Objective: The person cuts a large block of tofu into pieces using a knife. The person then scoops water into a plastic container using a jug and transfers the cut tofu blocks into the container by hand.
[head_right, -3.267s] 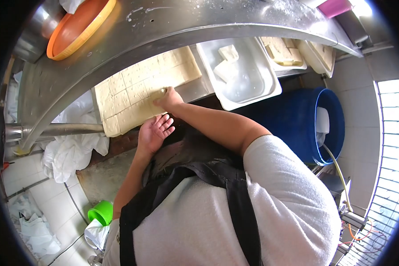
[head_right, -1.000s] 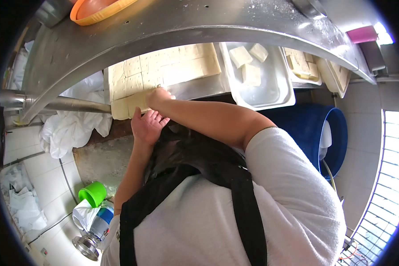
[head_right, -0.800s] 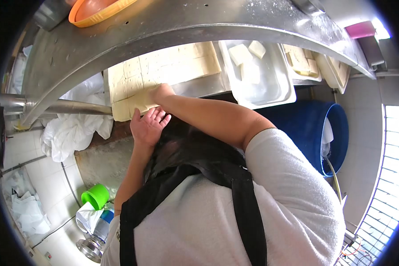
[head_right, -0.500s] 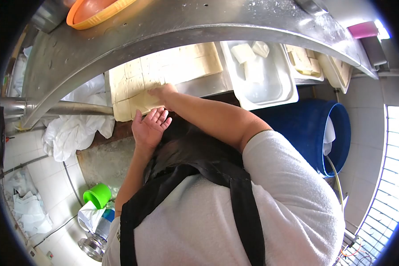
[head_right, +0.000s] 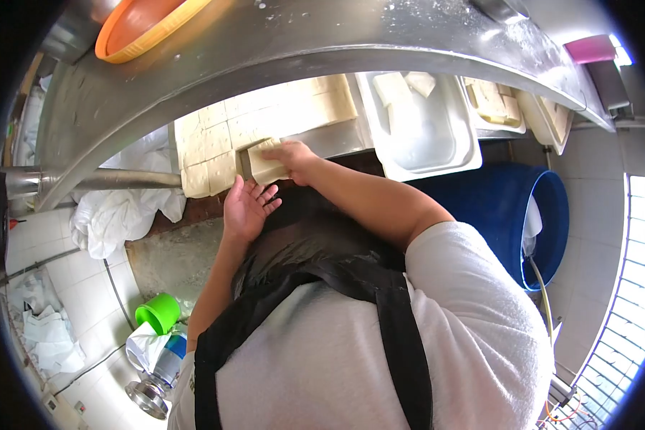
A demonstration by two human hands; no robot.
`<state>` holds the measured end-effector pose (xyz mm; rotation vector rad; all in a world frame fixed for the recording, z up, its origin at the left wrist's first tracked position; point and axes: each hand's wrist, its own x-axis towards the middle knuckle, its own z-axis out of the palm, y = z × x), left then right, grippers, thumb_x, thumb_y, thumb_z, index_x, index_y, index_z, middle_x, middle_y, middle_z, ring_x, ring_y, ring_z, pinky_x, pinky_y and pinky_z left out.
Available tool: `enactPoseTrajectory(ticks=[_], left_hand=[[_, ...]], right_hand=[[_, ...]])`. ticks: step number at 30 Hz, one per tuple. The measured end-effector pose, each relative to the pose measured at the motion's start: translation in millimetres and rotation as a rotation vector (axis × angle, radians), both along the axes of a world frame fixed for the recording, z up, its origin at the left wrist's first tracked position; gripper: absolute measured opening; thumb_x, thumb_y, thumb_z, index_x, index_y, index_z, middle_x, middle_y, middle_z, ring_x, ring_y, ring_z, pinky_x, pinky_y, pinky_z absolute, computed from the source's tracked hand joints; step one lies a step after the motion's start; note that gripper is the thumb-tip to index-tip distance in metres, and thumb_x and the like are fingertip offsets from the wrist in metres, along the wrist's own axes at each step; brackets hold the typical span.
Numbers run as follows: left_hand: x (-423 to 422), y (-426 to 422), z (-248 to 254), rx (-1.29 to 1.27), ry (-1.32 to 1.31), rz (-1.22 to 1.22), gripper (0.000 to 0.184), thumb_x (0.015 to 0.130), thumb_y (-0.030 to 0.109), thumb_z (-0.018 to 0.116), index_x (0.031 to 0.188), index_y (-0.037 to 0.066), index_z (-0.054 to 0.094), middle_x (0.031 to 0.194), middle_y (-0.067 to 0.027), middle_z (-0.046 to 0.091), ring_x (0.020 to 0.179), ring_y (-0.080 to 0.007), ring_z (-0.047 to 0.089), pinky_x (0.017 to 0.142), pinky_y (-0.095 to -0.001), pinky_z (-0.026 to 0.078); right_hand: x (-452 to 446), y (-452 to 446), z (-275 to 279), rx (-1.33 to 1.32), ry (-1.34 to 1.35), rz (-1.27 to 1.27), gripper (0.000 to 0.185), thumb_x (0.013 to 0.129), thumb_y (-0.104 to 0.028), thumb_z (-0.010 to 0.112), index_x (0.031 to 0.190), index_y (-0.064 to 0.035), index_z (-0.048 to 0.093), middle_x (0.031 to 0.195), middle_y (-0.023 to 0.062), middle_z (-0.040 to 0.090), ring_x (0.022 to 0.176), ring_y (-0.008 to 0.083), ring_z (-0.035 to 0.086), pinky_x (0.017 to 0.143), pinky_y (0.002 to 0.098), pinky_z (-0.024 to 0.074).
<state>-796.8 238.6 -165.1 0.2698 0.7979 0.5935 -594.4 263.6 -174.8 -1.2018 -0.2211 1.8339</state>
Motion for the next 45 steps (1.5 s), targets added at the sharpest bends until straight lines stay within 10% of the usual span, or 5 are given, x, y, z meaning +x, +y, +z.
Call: enactPoseTrajectory(ticks=[10, 20, 28, 34, 45], left_hand=[[30, -7, 42, 0.399, 0.248, -0.114, 0.054, 0.107, 0.044, 0.053, 0.141, 0.002, 0.051, 0.123, -0.0133, 0.066, 0.105, -0.0234, 0.064, 0.088, -0.0397, 0.054], [6, 11, -11, -0.022, 0.671, 0.342, 0.081, 0.097, 0.060, 0.062, 0.144, -0.004, 0.044, 0.139, -0.0216, 0.051, 0.116, -0.0310, 0.057, 0.090, -0.0483, 0.051], [30, 38, -19, -0.175, 0.497, 0.574, 0.097, 0.097, 0.068, 0.053, 0.163, 0.006, 0.017, 0.167, -0.0253, 0.017, 0.155, -0.0452, 0.010, 0.125, -0.0596, 0.011], [39, 51, -2, -0.052, 0.434, 0.584, 0.084, 0.101, 0.067, 0.039, 0.164, 0.013, 0.021, 0.171, -0.0187, 0.015, 0.158, -0.0406, 0.006, 0.124, -0.0598, -0.003], [44, 56, 26, -0.107, 0.536, 0.658, 0.069, 0.104, 0.059, 0.031, 0.159, 0.018, 0.034, 0.165, -0.0109, 0.032, 0.153, -0.0340, 0.024, 0.120, -0.0620, 0.014]], right_hand=[[84, -50, 80, 0.229, 0.108, -0.220, 0.060, 0.086, -0.013, 0.083, 0.134, 0.0047, 0.052, 0.122, 0.0135, 0.067, 0.113, 0.0260, 0.067, 0.097, 0.0410, 0.0551], [262, -73, 76, 0.254, -0.397, -0.315, 0.043, 0.086, -0.014, 0.082, 0.119, 0.0040, 0.062, 0.108, 0.0155, 0.073, 0.094, 0.0243, 0.074, 0.084, 0.0360, 0.0605], [275, -50, 23, 0.087, -0.858, -0.127, 0.047, 0.086, -0.028, 0.081, 0.117, 0.0048, 0.069, 0.102, 0.0177, 0.075, 0.087, 0.0234, 0.072, 0.076, 0.0374, 0.0564], [270, -51, 27, 0.070, -1.535, 0.221, 0.054, 0.092, -0.040, 0.071, 0.118, 0.0070, 0.063, 0.105, 0.0299, 0.072, 0.098, 0.0400, 0.072, 0.083, 0.0457, 0.0571], [261, -69, 27, 0.234, -1.646, -0.008, 0.058, 0.091, -0.028, 0.073, 0.135, 0.0047, 0.053, 0.128, 0.0324, 0.062, 0.120, 0.0470, 0.061, 0.102, 0.0489, 0.0499]])
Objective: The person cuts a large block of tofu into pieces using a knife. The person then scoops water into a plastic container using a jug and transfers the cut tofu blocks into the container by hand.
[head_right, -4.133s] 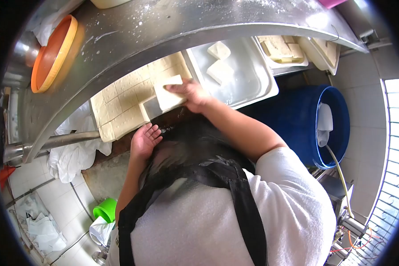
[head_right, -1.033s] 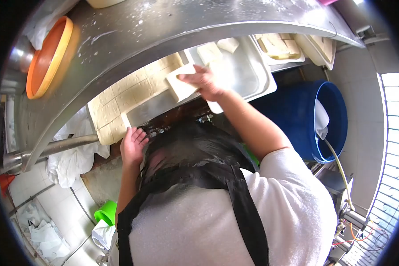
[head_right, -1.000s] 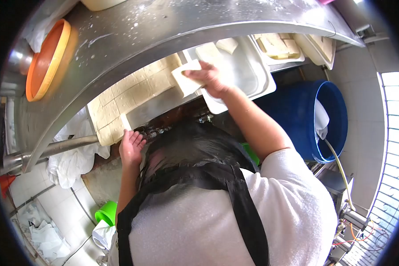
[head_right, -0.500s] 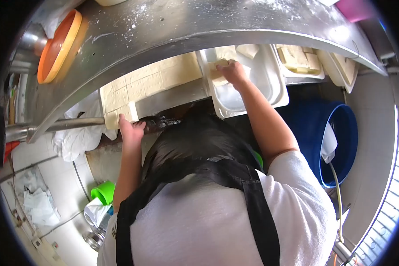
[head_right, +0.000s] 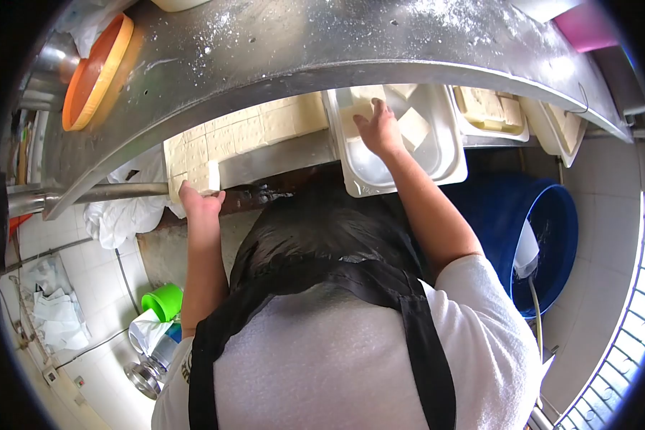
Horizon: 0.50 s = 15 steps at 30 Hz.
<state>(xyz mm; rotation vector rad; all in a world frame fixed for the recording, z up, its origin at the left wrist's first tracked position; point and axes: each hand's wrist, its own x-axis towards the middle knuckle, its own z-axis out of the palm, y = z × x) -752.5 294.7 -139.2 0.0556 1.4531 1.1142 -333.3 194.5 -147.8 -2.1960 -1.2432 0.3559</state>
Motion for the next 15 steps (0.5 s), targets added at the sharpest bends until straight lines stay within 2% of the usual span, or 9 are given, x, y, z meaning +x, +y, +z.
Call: enactPoseTrajectory(ticks=[1, 2, 4, 5, 7, 8, 10, 13, 15], left_hand=[[-2, 1, -2, -0.032, 0.014, 0.015, 0.065, 0.104, 0.058, 0.033, 0.156, 0.020, 0.039, 0.162, -0.0090, 0.037, 0.149, -0.0320, 0.032, 0.118, -0.0598, 0.022], [-6, 4, -5, -0.033, 0.013, 0.015, 0.065, 0.104, 0.058, 0.033, 0.156, 0.020, 0.039, 0.162, -0.0090, 0.037, 0.149, -0.0320, 0.032, 0.118, -0.0598, 0.022], [-13, 10, -11, -0.100, -0.069, 0.073, 0.055, 0.103, 0.056, 0.039, 0.147, 0.023, 0.047, 0.151, -0.0034, 0.048, 0.137, -0.0258, 0.042, 0.108, -0.0527, 0.032], [-14, 13, -15, -0.103, -0.071, 0.071, 0.055, 0.103, 0.056, 0.039, 0.147, 0.023, 0.047, 0.151, -0.0034, 0.048, 0.137, -0.0258, 0.042, 0.108, -0.0527, 0.032], [-11, 17, -17, -0.074, -0.053, 0.052, 0.050, 0.103, 0.055, 0.044, 0.142, 0.024, 0.052, 0.142, -0.0002, 0.057, 0.129, -0.0230, 0.048, 0.103, -0.0504, 0.034], [-9, 20, -20, -0.076, -0.056, 0.052, 0.050, 0.103, 0.055, 0.044, 0.142, 0.024, 0.052, 0.142, -0.0002, 0.057, 0.129, -0.0230, 0.048, 0.103, -0.0504, 0.034], [-11, 28, -37, -0.035, -0.079, 0.022, 0.045, 0.101, 0.051, 0.052, 0.137, 0.023, 0.055, 0.135, 0.0035, 0.063, 0.126, -0.0212, 0.052, 0.108, -0.0485, 0.031], [-16, 37, -61, -0.013, -0.006, -0.091, 0.042, 0.102, 0.044, 0.055, 0.136, 0.021, 0.056, 0.133, 0.0003, 0.064, 0.123, -0.0232, 0.056, 0.109, -0.0516, 0.031], [-21, 33, -75, 0.012, -0.018, -0.056, 0.041, 0.101, 0.040, 0.058, 0.136, 0.019, 0.056, 0.133, -0.0021, 0.064, 0.122, -0.0246, 0.056, 0.108, -0.0532, 0.034]], right_hand=[[-3, -2, 0, -0.001, -0.001, 0.001, 0.058, 0.091, -0.028, 0.073, 0.135, 0.0047, 0.053, 0.128, 0.0324, 0.062, 0.120, 0.0470, 0.061, 0.102, 0.0489, 0.0499], [-6, -3, 0, 0.120, -0.024, 0.018, 0.057, 0.090, -0.025, 0.073, 0.135, 0.0033, 0.053, 0.129, 0.0316, 0.060, 0.121, 0.0471, 0.059, 0.103, 0.0494, 0.0492], [-21, -7, 11, 0.252, 0.006, 0.029, 0.053, 0.088, -0.019, 0.074, 0.133, 0.0006, 0.054, 0.129, 0.0286, 0.058, 0.121, 0.0479, 0.056, 0.103, 0.0510, 0.0488], [-27, -9, 11, 0.249, 0.003, 0.027, 0.053, 0.088, -0.019, 0.074, 0.133, 0.0006, 0.054, 0.129, 0.0286, 0.058, 0.121, 0.0479, 0.056, 0.103, 0.0510, 0.0488], [-37, -10, 12, 0.442, -0.111, 0.107, 0.051, 0.087, -0.017, 0.075, 0.132, -0.0012, 0.054, 0.130, 0.0283, 0.058, 0.120, 0.0478, 0.056, 0.102, 0.0512, 0.0489], [-42, -12, 13, 0.425, -0.129, 0.108, 0.049, 0.087, -0.013, 0.076, 0.130, -0.0013, 0.056, 0.129, 0.0239, 0.059, 0.121, 0.0444, 0.057, 0.104, 0.0492, 0.0483], [-54, -13, 17, 0.457, -0.098, 0.131, 0.047, 0.088, -0.012, 0.075, 0.130, -0.0030, 0.057, 0.129, 0.0234, 0.060, 0.120, 0.0442, 0.058, 0.102, 0.0491, 0.0495], [-72, -14, 25, 0.495, -0.106, 0.176, 0.044, 0.087, -0.011, 0.075, 0.128, -0.0044, 0.059, 0.128, 0.0223, 0.060, 0.119, 0.0430, 0.059, 0.101, 0.0484, 0.0504], [-89, -16, 41, 0.512, -0.198, 0.225, 0.040, 0.087, -0.009, 0.074, 0.124, -0.0050, 0.062, 0.126, 0.0207, 0.061, 0.116, 0.0403, 0.061, 0.098, 0.0471, 0.0517]])
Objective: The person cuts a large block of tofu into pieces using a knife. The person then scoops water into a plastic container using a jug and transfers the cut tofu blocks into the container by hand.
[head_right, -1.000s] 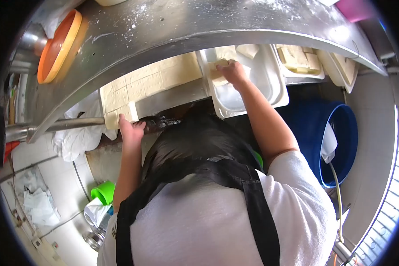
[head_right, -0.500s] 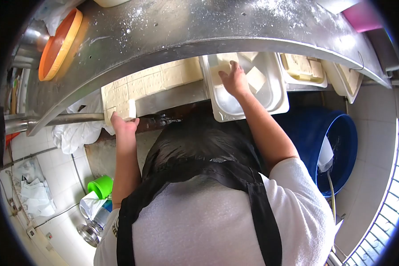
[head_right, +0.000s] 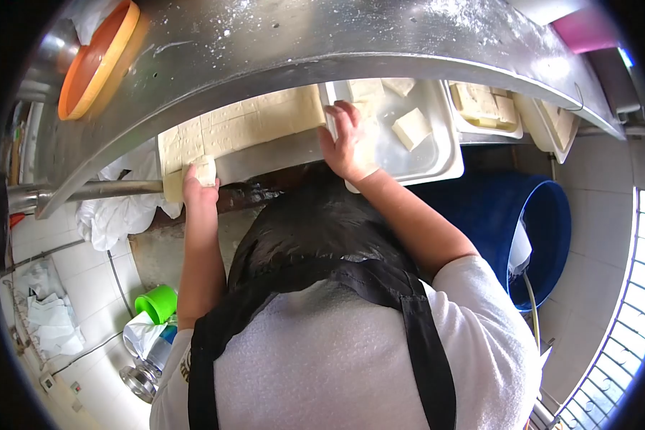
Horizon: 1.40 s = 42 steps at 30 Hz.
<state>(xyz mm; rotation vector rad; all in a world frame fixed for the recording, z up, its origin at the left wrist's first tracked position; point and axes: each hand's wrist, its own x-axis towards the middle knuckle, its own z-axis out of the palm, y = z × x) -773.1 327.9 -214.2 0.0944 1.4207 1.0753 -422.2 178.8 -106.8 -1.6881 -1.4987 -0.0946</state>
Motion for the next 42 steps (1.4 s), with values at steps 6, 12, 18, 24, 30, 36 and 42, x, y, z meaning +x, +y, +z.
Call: enactPoseTrajectory(ticks=[6, 12, 18, 24, 30, 36, 42], left_hand=[[-10, -37, 8, 0.112, -0.068, 0.060, 0.047, 0.095, 0.027, 0.071, 0.137, 0.015, 0.055, 0.130, -0.0097, 0.064, 0.120, -0.0295, 0.060, 0.097, -0.0523, 0.049], [-15, -72, 6, 0.172, -0.218, -0.194, 0.038, 0.099, 0.030, 0.066, 0.133, 0.015, 0.057, 0.131, -0.0079, 0.064, 0.114, -0.0272, 0.063, 0.091, -0.0498, 0.054], [1, -86, 24, 0.192, -0.319, -0.465, 0.041, 0.105, 0.027, 0.056, 0.142, 0.010, 0.052, 0.131, -0.0095, 0.064, 0.117, -0.0274, 0.064, 0.088, -0.0474, 0.056], [49, -79, 86, 0.390, -0.504, -0.686, 0.044, 0.108, 0.031, 0.054, 0.142, 0.004, 0.052, 0.136, -0.0111, 0.061, 0.121, -0.0250, 0.062, 0.102, -0.0431, 0.051], [103, -77, 133, 0.498, -0.551, -1.124, 0.057, 0.109, 0.045, 0.049, 0.148, 0.003, 0.044, 0.128, -0.0109, 0.061, 0.114, -0.0220, 0.061, 0.099, -0.0428, 0.052], [87, -81, 111, 0.411, -0.158, -1.201, 0.048, 0.109, 0.038, 0.053, 0.140, 0.002, 0.054, 0.122, -0.0104, 0.062, 0.102, -0.0183, 0.063, 0.088, -0.0356, 0.056], [22, -90, 86, 0.253, 0.061, -0.983, 0.042, 0.108, 0.034, 0.056, 0.137, 0.003, 0.058, 0.119, -0.0080, 0.066, 0.097, -0.0150, 0.064, 0.083, -0.0326, 0.056]], right_hand=[[-48, 12, -5, 0.013, 0.118, 0.284, 0.035, 0.088, -0.007, 0.072, 0.122, -0.0031, 0.063, 0.124, 0.0201, 0.063, 0.109, 0.0384, 0.065, 0.094, 0.0447, 0.0542], [-108, 48, -45, -0.520, 0.321, 0.549, 0.042, 0.093, -0.026, 0.065, 0.126, 0.0012, 0.062, 0.120, 0.0251, 0.067, 0.113, 0.0433, 0.065, 0.095, 0.0465, 0.0541], [-147, 67, -47, -0.914, 0.692, 0.463, 0.066, 0.097, -0.039, 0.070, 0.142, 0.0058, 0.050, 0.119, 0.0217, 0.067, 0.107, 0.0296, 0.068, 0.092, 0.0412, 0.0549], [-102, 34, -1, -0.709, 1.298, 0.467, 0.081, 0.087, -0.031, 0.085, 0.148, 0.0056, 0.045, 0.123, 0.0196, 0.063, 0.107, 0.0245, 0.066, 0.087, 0.0368, 0.0571], [-13, -11, 37, -0.446, 1.747, 0.282, 0.048, 0.096, -0.026, 0.072, 0.135, -0.0029, 0.057, 0.121, 0.0093, 0.067, 0.110, 0.0216, 0.067, 0.089, 0.0412, 0.0579], [83, -57, 19, -0.298, 1.466, -0.061, 0.047, 0.092, -0.029, 0.075, 0.130, -0.0035, 0.063, 0.114, 0.0101, 0.069, 0.100, 0.0212, 0.069, 0.079, 0.0376, 0.0591], [107, -77, -10, -0.489, 1.279, -0.164, 0.050, 0.090, -0.031, 0.078, 0.130, -0.0045, 0.063, 0.114, 0.0090, 0.070, 0.099, 0.0201, 0.069, 0.079, 0.0373, 0.0580]])
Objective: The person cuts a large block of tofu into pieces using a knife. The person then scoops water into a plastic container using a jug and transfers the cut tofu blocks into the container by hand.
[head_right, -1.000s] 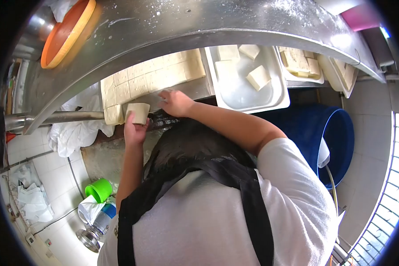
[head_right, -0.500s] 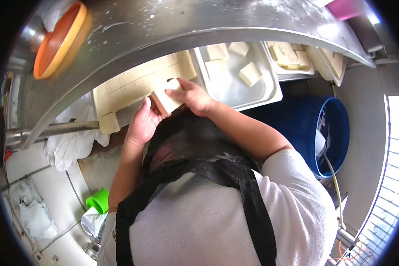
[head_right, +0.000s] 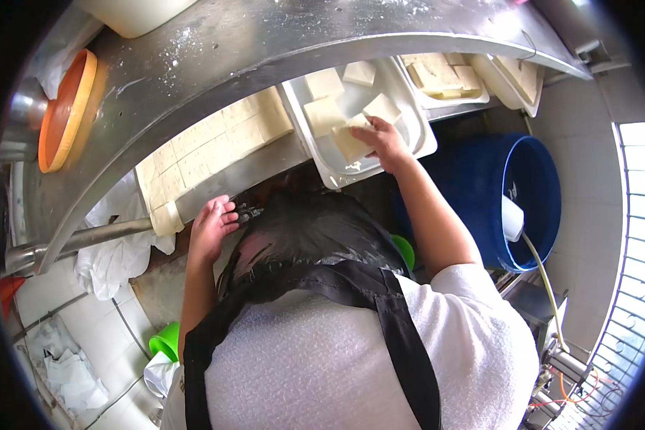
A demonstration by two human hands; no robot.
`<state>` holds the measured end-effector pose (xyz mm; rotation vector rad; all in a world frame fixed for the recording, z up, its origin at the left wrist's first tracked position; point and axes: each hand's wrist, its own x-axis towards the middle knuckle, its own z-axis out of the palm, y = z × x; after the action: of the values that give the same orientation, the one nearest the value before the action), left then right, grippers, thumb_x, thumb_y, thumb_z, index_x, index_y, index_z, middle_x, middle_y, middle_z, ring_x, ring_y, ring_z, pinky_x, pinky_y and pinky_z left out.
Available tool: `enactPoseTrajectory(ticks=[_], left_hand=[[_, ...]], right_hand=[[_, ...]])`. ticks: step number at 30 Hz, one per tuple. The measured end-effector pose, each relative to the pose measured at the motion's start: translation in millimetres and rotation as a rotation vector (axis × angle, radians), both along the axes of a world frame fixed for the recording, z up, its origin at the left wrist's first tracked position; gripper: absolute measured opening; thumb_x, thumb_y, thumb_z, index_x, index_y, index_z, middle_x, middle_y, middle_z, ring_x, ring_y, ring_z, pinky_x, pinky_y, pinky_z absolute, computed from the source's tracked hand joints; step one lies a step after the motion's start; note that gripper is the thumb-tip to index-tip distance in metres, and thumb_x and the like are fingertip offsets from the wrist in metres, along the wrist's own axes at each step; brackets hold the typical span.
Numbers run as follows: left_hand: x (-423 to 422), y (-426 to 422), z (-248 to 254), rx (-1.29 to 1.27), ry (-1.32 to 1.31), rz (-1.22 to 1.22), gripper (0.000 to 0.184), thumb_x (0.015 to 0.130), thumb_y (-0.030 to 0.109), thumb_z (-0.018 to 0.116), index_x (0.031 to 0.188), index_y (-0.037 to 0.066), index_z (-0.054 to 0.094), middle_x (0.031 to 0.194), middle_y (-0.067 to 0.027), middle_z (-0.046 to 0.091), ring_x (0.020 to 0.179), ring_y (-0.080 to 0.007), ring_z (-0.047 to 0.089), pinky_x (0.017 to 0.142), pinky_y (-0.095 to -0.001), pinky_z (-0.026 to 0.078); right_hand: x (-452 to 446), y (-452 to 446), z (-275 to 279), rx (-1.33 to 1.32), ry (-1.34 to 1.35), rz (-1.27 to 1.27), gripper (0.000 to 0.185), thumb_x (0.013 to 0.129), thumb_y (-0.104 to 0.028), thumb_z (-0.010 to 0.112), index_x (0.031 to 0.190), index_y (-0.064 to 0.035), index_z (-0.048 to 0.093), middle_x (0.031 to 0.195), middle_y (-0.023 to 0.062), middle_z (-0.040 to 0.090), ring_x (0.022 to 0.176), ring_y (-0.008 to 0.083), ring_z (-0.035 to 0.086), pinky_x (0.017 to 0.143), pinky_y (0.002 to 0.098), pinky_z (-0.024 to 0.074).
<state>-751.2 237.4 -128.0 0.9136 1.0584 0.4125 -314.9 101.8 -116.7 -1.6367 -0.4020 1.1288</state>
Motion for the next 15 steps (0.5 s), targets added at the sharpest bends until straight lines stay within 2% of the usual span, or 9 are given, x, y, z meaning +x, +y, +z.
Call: enactPoseTrajectory(ticks=[4, 5, 6, 7, 8, 10, 12, 13, 15], left_hand=[[-39, -7, -4, 0.029, 0.091, 0.219, 0.036, 0.106, 0.031, 0.060, 0.131, 0.005, 0.060, 0.108, -0.0043, 0.068, 0.090, -0.0135, 0.065, 0.076, -0.0308, 0.056], [-48, -10, -5, 0.059, 0.137, 0.313, 0.028, 0.105, 0.031, 0.062, 0.121, 0.007, 0.062, 0.100, -0.0015, 0.067, 0.085, -0.0109, 0.064, 0.073, -0.0294, 0.055], [-60, -10, -8, 0.063, 0.151, 0.344, 0.028, 0.105, 0.031, 0.062, 0.121, 0.007, 0.062, 0.100, -0.0015, 0.067, 0.085, -0.0109, 0.064, 0.073, -0.0294, 0.055], [-75, -9, -15, 0.173, 0.248, 0.469, 0.025, 0.105, 0.030, 0.062, 0.115, 0.007, 0.062, 0.097, -0.0005, 0.065, 0.083, -0.0094, 0.062, 0.071, -0.0281, 0.054], [-91, -7, -22, 0.282, 0.350, 0.592, 0.023, 0.105, 0.030, 0.062, 0.110, 0.008, 0.062, 0.094, 0.0006, 0.063, 0.081, -0.0079, 0.060, 0.070, -0.0267, 0.052], [-123, 7, -37, 0.400, 0.507, 0.661, 0.027, 0.104, 0.031, 0.063, 0.107, 0.005, 0.060, 0.089, -0.0004, 0.059, 0.077, -0.0114, 0.058, 0.069, -0.0292, 0.050], [-155, 29, -65, 0.758, 0.729, 0.772, 0.034, 0.102, 0.033, 0.065, 0.106, 0.000, 0.058, 0.090, -0.0041, 0.059, 0.080, -0.0172, 0.058, 0.072, -0.0335, 0.050], [-168, 42, -67, 0.752, 0.737, 0.785, 0.034, 0.102, 0.033, 0.065, 0.106, 0.000, 0.058, 0.090, -0.0041, 0.059, 0.080, -0.0172, 0.058, 0.072, -0.0335, 0.050], [-179, 67, -74, 0.432, 0.692, 0.597, 0.040, 0.102, 0.034, 0.065, 0.110, -0.004, 0.059, 0.100, -0.0094, 0.064, 0.089, -0.0218, 0.061, 0.077, -0.0376, 0.051]], right_hand=[[-2, 12, -12, -0.088, -0.015, 0.083, 0.047, 0.090, -0.032, 0.078, 0.125, -0.0029, 0.066, 0.104, 0.0092, 0.071, 0.094, 0.0209, 0.069, 0.076, 0.0366, 0.0568], [0, 18, -13, -0.248, -0.213, 0.197, 0.045, 0.090, -0.033, 0.077, 0.122, -0.0028, 0.067, 0.101, 0.0096, 0.071, 0.096, 0.0203, 0.068, 0.077, 0.0362, 0.0560], [-1, 25, -13, -0.397, -0.415, 0.315, 0.043, 0.090, -0.033, 0.076, 0.119, -0.0026, 0.069, 0.097, 0.0100, 0.071, 0.097, 0.0198, 0.068, 0.079, 0.0359, 0.0553], [-3, 26, -22, -0.348, -0.518, 0.359, 0.042, 0.090, -0.035, 0.074, 0.116, -0.0020, 0.070, 0.098, 0.0149, 0.072, 0.101, 0.0232, 0.069, 0.085, 0.0379, 0.0536], [-6, 24, -29, -0.286, -0.670, 0.358, 0.046, 0.091, -0.038, 0.072, 0.119, -0.0010, 0.069, 0.107, 0.0214, 0.073, 0.105, 0.0325, 0.069, 0.092, 0.0425, 0.0522], [-4, 28, -36, -0.287, -0.782, 0.435, 0.048, 0.091, -0.037, 0.070, 0.123, -0.0004, 0.067, 0.117, 0.0259, 0.071, 0.111, 0.0397, 0.067, 0.096, 0.0448, 0.0515], [-6, 31, -51, -0.212, -0.835, 0.369, 0.048, 0.092, -0.036, 0.069, 0.123, 0.0001, 0.067, 0.119, 0.0260, 0.070, 0.112, 0.0405, 0.067, 0.097, 0.0454, 0.0515], [-9, 32, -56, -0.146, -0.890, 0.272, 0.048, 0.093, -0.035, 0.069, 0.124, 0.0007, 0.066, 0.120, 0.0261, 0.070, 0.113, 0.0413, 0.066, 0.097, 0.0459, 0.0516], [-31, 38, -28, -0.135, -0.919, 0.252, 0.048, 0.093, -0.034, 0.069, 0.125, 0.0010, 0.065, 0.121, 0.0258, 0.069, 0.112, 0.0411, 0.067, 0.098, 0.0463, 0.0515]])
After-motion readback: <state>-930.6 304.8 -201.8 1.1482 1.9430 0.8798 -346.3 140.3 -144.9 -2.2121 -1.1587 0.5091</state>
